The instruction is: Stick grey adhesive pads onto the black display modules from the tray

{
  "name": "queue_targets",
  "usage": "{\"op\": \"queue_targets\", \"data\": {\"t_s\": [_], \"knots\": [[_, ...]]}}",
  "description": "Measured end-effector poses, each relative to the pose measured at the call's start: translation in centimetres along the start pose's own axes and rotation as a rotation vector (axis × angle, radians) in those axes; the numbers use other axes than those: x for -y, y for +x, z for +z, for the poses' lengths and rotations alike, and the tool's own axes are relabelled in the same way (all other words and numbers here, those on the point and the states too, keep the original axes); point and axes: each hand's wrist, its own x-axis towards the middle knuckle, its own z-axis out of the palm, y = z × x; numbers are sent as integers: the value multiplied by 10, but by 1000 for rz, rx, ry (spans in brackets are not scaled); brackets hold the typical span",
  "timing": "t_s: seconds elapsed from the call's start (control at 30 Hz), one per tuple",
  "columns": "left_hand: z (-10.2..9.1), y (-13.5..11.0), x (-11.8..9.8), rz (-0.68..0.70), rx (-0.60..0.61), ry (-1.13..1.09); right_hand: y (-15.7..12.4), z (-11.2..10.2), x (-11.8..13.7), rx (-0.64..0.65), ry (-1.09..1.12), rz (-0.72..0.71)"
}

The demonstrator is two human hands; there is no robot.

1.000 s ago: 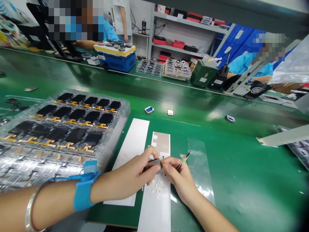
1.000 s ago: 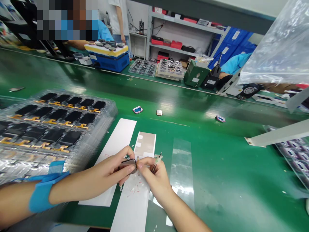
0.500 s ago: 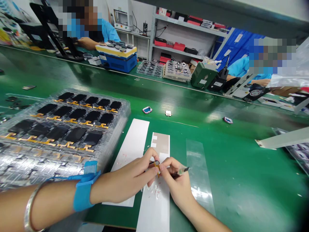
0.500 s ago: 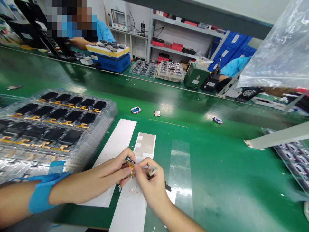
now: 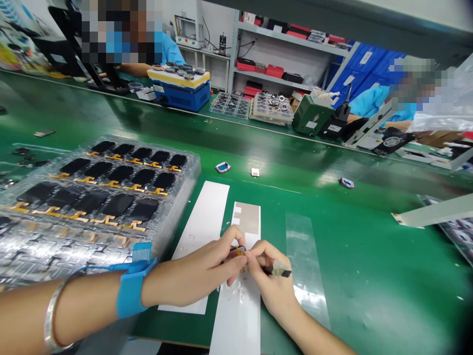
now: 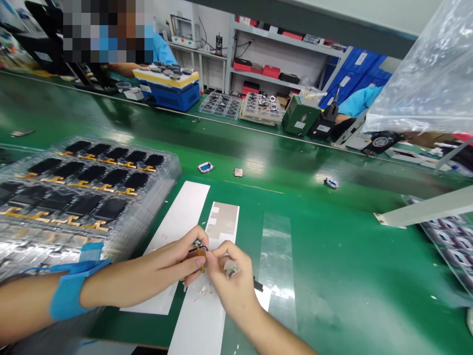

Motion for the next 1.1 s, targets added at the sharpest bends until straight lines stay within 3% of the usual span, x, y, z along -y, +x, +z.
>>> {"op": "queue_targets", "data": {"t_s": [0.17,0.43,0.57,0.63,0.8,0.9,1.0,1.1], "knots": [[2,2,2,0,-12,2,0,0,-1,36,38,25],[0,4,0,-23,7,36,-1,2,-2,-11,-12,64],[-2,5,-1,-26,12,-14,-1,0,0,9,-26,21],[-3,5,2,-17,-22,-97,-1,-5,2,6,-79,-87],[-4,7,6,-10,-63,-276,3,-26,2,104,-578,-673],[-3,7,4,-20,-54,-237,4,-30,2,169,-790,-811],[-1,6,1,-10,-49,-141,0,-24,4,114,-700,-788],[-1,6,0,25,-54,-79,-2,-18,7,-28,-398,-535]]}}
